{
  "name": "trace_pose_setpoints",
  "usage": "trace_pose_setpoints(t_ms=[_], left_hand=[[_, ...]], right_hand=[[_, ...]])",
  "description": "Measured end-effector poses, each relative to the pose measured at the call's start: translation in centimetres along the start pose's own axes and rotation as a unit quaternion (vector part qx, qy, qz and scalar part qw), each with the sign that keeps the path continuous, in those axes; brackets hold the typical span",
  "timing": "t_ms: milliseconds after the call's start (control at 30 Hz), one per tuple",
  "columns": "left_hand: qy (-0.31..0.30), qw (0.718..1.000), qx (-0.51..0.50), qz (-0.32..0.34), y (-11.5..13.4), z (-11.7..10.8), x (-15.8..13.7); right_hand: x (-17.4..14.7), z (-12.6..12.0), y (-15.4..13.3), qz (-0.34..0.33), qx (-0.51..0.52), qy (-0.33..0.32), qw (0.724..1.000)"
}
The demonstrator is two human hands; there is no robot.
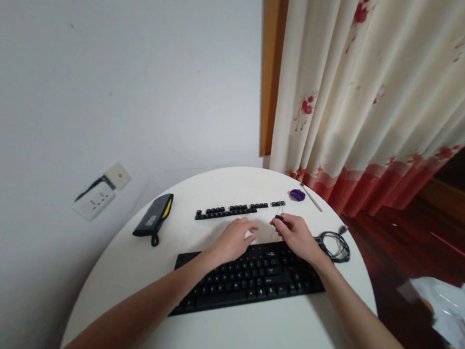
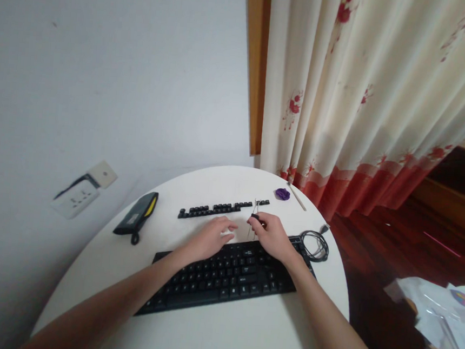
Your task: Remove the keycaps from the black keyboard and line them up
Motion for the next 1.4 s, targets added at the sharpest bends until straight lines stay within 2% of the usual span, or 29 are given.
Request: trace_pose_setpoints(t_ms=[100,167,267,400,600,767,1000,1400], left_hand=[[-0.008,0.998,-0.053,0.014,2.1,1.0,-1.8],[-0.006,0.997,-0.069,0.016,3.1,1.6,-2.3],[-0.020,0.998,-0.058,0.028,4.3,2.5,-2.3],[-0.060,0.997,-0.012,0.051,5.1,3.4,-1.5],[-0.065,0.995,-0.018,0.073,5.3,4.1,-0.2],[-0.060,0.996,-0.030,0.062,5.1,4.5,0.1],[-0.021,0.994,0.028,0.104,6.2,4.6,-0.6],[-0.025,0.988,0.046,0.144,6.9,4.0,-1.0]], right_hand=[[-0.5,0.4,-0.8,-0.023,-0.022,-0.065,0.997],[-0.6,0.4,-0.9,-0.028,-0.034,-0.076,0.996],[-0.2,-0.2,-0.2,-0.023,-0.036,-0.041,0.998],[0.6,-1.6,1.9,0.028,-0.002,0.040,0.999],[1.0,-2.7,3.6,0.072,0.014,0.129,0.989],[0.9,-2.2,3.8,0.073,0.001,0.134,0.988],[0.9,-0.7,4.3,0.079,-0.011,0.113,0.990],[1.0,-0.3,5.5,0.086,-0.013,0.131,0.988]])
Point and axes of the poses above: each hand's wrist, its own x-axis towards the middle knuckle, its own z-axis out of the palm, y = z × x, the point moved 7 cm from there along x, towards the middle knuckle, and after that the axes turned 5 degrees about z, right-handed, at the moved point
